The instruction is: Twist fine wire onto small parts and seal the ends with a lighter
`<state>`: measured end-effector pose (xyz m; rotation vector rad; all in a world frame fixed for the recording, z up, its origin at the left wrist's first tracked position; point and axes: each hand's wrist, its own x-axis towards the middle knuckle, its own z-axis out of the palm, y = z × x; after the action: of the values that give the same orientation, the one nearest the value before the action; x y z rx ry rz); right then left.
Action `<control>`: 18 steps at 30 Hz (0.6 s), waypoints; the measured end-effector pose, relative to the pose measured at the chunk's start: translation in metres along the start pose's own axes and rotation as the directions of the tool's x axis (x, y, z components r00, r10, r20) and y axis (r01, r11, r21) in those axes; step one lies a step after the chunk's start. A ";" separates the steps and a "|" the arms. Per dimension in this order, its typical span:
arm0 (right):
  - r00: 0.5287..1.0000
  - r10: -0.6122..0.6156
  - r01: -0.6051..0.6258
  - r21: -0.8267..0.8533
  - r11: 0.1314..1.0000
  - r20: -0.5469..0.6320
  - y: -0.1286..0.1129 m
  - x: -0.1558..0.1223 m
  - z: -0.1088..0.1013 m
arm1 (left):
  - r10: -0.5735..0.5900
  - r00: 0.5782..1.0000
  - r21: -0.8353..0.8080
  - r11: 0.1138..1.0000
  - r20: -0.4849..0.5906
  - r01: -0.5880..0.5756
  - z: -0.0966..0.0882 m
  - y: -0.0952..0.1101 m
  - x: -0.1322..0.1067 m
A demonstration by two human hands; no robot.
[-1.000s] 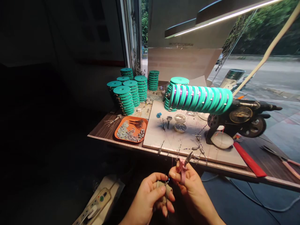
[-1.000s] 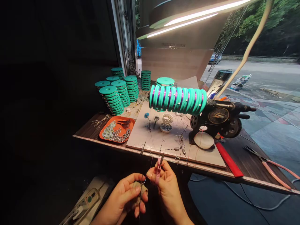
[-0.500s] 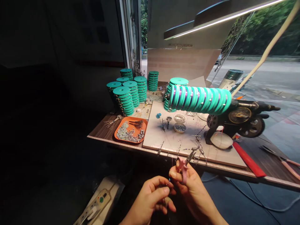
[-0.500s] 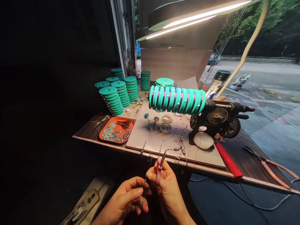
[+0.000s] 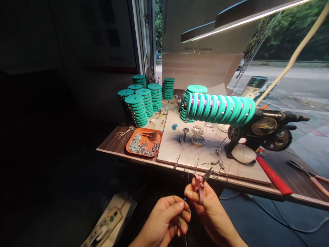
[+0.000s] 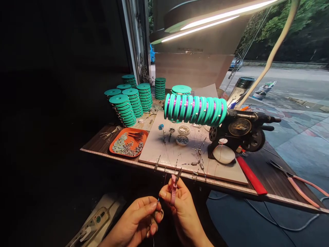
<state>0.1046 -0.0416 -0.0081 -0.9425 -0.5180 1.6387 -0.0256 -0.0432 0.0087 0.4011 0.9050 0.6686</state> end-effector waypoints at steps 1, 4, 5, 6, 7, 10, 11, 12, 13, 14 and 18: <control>1.000 0.001 -0.001 0.009 1.000 0.007 0.001 0.000 0.000 | 0.001 1.000 -0.005 1.000 -0.005 -0.001 0.000 0.000 0.000; 1.000 -0.009 0.008 0.056 0.998 0.021 0.004 0.001 0.001 | 0.064 0.997 0.007 0.998 -0.038 -0.063 -0.002 -0.003 0.003; 1.000 -0.015 0.014 0.071 0.997 0.021 0.005 0.001 0.001 | 0.101 0.994 0.023 0.995 -0.049 -0.100 -0.003 -0.005 0.004; 1.000 -0.022 0.021 0.081 0.996 0.015 0.007 0.002 0.001 | 0.144 0.988 0.046 0.989 -0.060 -0.141 -0.005 -0.006 0.005; 1.000 -0.029 0.028 0.086 0.996 0.008 0.008 0.002 0.000 | 0.188 0.980 0.074 0.980 -0.070 -0.183 -0.006 -0.007 0.005; 0.999 -0.047 0.047 0.080 0.996 -0.009 0.011 0.004 -0.001 | 0.289 0.953 0.166 0.948 -0.094 -0.271 -0.009 -0.009 0.008; 0.999 -0.048 0.049 0.074 0.996 -0.009 0.012 0.004 -0.002 | 0.301 0.948 0.181 0.943 -0.102 -0.280 -0.009 -0.009 0.008; 0.999 -0.047 0.047 0.064 0.997 -0.006 0.011 0.004 -0.002 | 0.304 0.947 0.186 0.941 -0.106 -0.282 -0.010 -0.010 0.008; 0.999 -0.041 0.041 0.050 0.998 -0.001 0.011 0.004 -0.003 | 0.304 0.947 0.182 0.942 -0.109 -0.281 -0.010 -0.010 0.009; 0.999 -0.034 0.034 0.035 0.999 0.001 0.011 0.004 -0.003 | 0.303 0.946 0.177 0.943 -0.113 -0.281 -0.011 -0.010 0.009; 1.000 -0.019 0.019 0.011 1.000 -0.007 0.010 0.003 -0.001 | 0.323 0.938 0.222 0.931 -0.128 -0.291 -0.010 -0.009 0.007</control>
<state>0.0994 -0.0415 -0.0178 -0.9325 -0.5107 1.6192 -0.0270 -0.0445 -0.0062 0.6870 1.0807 0.9118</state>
